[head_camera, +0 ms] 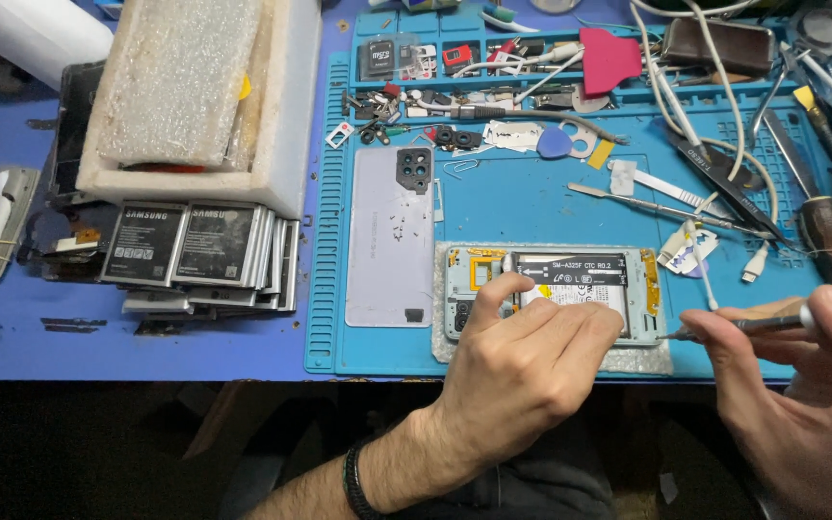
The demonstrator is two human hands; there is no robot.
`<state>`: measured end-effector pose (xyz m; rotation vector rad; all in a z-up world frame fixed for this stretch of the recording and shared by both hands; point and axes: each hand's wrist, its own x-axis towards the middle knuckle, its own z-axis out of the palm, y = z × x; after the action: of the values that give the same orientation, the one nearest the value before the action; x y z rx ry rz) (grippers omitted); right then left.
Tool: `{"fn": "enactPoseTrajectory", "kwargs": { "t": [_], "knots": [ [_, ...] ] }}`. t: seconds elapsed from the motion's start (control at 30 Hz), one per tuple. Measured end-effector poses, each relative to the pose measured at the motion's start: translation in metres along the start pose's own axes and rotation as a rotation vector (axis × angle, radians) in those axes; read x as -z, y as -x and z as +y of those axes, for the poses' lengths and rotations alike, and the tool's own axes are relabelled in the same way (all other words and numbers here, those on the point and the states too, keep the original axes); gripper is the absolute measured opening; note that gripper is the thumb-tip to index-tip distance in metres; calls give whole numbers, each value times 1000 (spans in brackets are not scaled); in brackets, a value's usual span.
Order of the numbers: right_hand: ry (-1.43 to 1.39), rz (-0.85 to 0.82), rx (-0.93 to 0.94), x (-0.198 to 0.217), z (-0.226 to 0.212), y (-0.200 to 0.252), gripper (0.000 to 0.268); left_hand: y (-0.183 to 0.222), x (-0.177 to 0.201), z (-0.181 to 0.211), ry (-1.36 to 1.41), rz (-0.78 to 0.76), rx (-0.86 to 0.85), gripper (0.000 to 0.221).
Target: Fastening internal screws on a smartphone using a precision screwdriver at a repair bench.
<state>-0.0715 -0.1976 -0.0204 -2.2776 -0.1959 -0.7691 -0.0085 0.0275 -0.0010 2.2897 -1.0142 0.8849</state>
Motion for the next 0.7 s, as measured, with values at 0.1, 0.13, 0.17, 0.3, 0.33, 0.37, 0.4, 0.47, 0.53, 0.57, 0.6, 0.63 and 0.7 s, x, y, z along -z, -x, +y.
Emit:
{"fn": "enactPoseTrajectory", "kwargs": {
  "t": [0.1, 0.13, 0.17, 0.3, 0.33, 0.37, 0.4, 0.47, 0.53, 0.57, 0.6, 0.63, 0.7],
  "knots": [
    [-35, 39, -33, -5, -11, -4, 77, -1, 0, 1, -24, -11, 3, 22],
    [-35, 43, -29, -5, -12, -6, 77, 0, -1, 2, -26, -7, 0, 22],
    [-30, 31, -32, -4, -14, -9, 79, 0, -1, 2, -27, -5, -1, 22],
    [-24, 42, -3, -5, -5, -8, 85, 0, 0, 1, -11, 9, -11, 21],
    [-25, 47, 3, -5, -5, -8, 85, -1, 0, 0, -15, 14, -16, 21],
    [-25, 47, -12, -5, -5, -8, 84, -1, -1, -1, -20, 1, -17, 21],
    [-25, 44, -32, -5, -6, -6, 84, 0, -2, 0, -22, -16, -16, 21],
    [-30, 68, -33, -7, 1, 0, 84, -3, -1, 1, -16, -13, -6, 22],
    [-38, 91, -35, -9, 9, 7, 84, -4, -1, 2, -11, -11, 6, 23],
    [-95, 125, -30, -10, 14, 11, 83, -4, -2, 2, 25, -6, 21, 21],
    [-152, 159, -27, -10, 18, 14, 82, -4, -3, 2, 63, -2, 37, 20],
    [-152, 157, -27, -5, 10, 10, 82, -4, -4, 3, 63, -3, 39, 20],
    [-44, 89, -252, 7, -6, 2, 23, -5, -6, 5, 140, 9, 55, 15]
  ]
}}
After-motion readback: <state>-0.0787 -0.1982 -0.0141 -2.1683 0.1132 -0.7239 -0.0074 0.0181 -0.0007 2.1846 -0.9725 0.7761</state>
